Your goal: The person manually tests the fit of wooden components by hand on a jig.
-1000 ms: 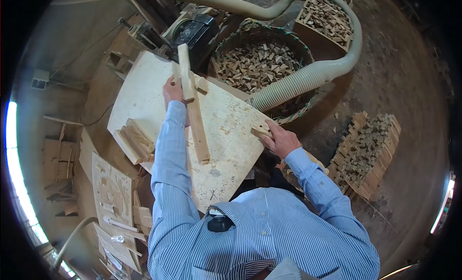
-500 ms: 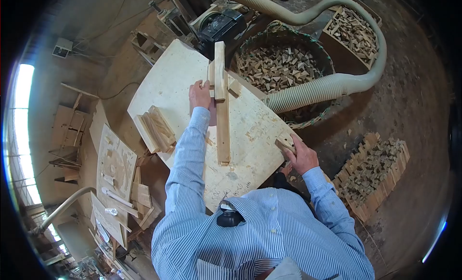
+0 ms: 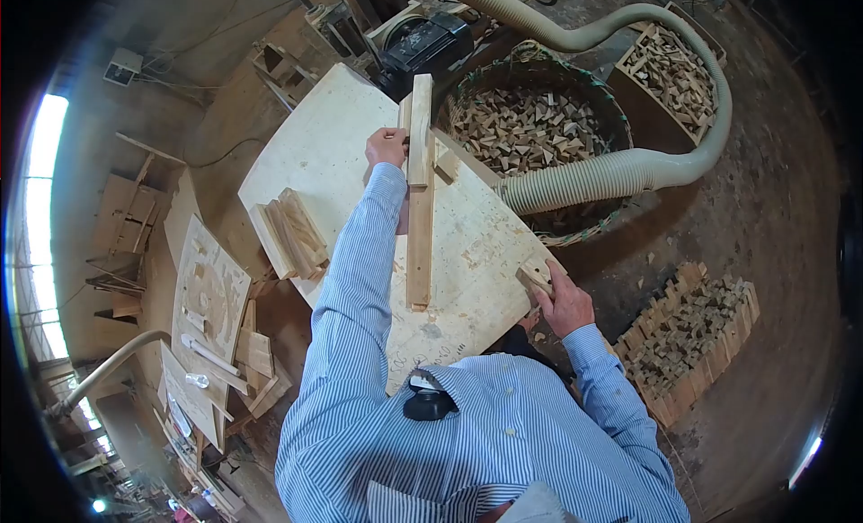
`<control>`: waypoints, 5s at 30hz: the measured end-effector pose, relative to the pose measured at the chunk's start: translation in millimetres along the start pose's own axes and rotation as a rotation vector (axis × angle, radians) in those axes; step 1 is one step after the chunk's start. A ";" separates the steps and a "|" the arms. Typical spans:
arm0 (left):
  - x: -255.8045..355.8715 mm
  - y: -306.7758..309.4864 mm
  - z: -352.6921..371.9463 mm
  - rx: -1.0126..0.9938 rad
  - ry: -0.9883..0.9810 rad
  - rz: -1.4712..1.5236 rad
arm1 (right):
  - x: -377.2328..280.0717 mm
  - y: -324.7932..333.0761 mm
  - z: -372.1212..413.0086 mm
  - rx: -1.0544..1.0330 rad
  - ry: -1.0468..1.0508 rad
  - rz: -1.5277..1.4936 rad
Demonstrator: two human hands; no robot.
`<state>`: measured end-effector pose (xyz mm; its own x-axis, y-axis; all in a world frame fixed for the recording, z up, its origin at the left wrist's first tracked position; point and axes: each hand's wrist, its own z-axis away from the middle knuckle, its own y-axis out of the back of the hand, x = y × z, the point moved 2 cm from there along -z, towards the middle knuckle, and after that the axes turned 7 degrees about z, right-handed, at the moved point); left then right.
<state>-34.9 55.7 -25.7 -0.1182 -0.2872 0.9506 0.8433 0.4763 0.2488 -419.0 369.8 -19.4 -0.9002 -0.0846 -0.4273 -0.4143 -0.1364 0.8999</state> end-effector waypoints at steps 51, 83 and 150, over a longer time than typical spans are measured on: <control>35.2 9.4 22.7 0.214 -0.309 -0.257 | 5.6 -11.9 -0.4 0.092 0.032 -0.048; 48.8 41.7 164.9 -0.439 0.105 0.353 | -114.2 41.5 -129.6 0.419 0.645 -0.081; -8.9 -3.3 142.2 -0.094 -0.824 -0.916 | 78.5 0.9 66.5 -0.089 -0.089 -0.099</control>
<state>-111.1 174.8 -8.5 -0.9511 0.1420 0.2744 0.3057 0.3043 0.9022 -498.9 428.6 -46.2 -0.8657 0.0204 -0.5002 -0.4912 -0.2270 0.8409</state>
